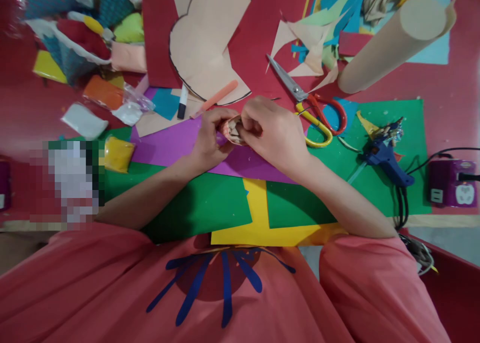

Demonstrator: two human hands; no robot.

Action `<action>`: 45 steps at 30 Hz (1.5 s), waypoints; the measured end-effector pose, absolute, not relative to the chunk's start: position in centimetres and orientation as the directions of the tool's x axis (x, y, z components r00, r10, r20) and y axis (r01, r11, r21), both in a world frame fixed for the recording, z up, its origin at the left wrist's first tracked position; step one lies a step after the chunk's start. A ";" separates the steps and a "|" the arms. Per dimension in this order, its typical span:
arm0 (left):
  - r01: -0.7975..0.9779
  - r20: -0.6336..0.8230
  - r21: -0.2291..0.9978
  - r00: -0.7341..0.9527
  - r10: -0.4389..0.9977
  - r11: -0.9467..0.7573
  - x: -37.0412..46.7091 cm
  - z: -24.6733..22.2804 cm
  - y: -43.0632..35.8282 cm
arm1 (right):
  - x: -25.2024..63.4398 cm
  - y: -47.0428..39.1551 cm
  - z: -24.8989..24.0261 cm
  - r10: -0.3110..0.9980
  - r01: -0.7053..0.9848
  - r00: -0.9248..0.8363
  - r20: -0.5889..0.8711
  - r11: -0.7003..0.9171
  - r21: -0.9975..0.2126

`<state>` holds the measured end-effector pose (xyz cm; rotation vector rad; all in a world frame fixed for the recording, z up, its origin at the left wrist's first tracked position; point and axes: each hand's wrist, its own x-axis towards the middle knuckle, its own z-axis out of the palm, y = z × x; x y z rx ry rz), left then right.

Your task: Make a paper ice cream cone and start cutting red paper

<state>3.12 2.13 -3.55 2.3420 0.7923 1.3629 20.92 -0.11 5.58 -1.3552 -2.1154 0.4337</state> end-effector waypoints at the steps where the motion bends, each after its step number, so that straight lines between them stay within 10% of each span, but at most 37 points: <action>1: 0.283 0.688 0.559 0.366 0.626 -0.780 3.1 -3.5 2.2 | 21.1 -0.1 5.9 0.882 0.696 -0.363 0.301 0.471 -0.541; 8: 0.168 0.695 0.665 0.217 0.685 -0.728 3.1 -3.4 3.1 | 23.2 0.4 8.4 0.658 0.518 -0.628 0.415 0.752 -0.408; 25: 0.137 0.694 0.626 0.351 0.629 -0.767 2.9 -3.5 2.8 | 22.0 0.6 6.7 0.537 0.588 -0.674 0.506 0.806 -0.073; 37: 0.151 0.649 0.664 0.369 0.665 -0.732 2.9 -3.8 2.8 | 22.2 0.1 5.8 0.614 0.538 -0.685 0.392 0.789 -0.296; 45: 0.379 0.347 0.766 0.436 0.830 -0.519 3.0 -3.3 1.7 | 21.9 0.2 6.4 0.689 0.569 -0.701 0.187 0.698 -0.435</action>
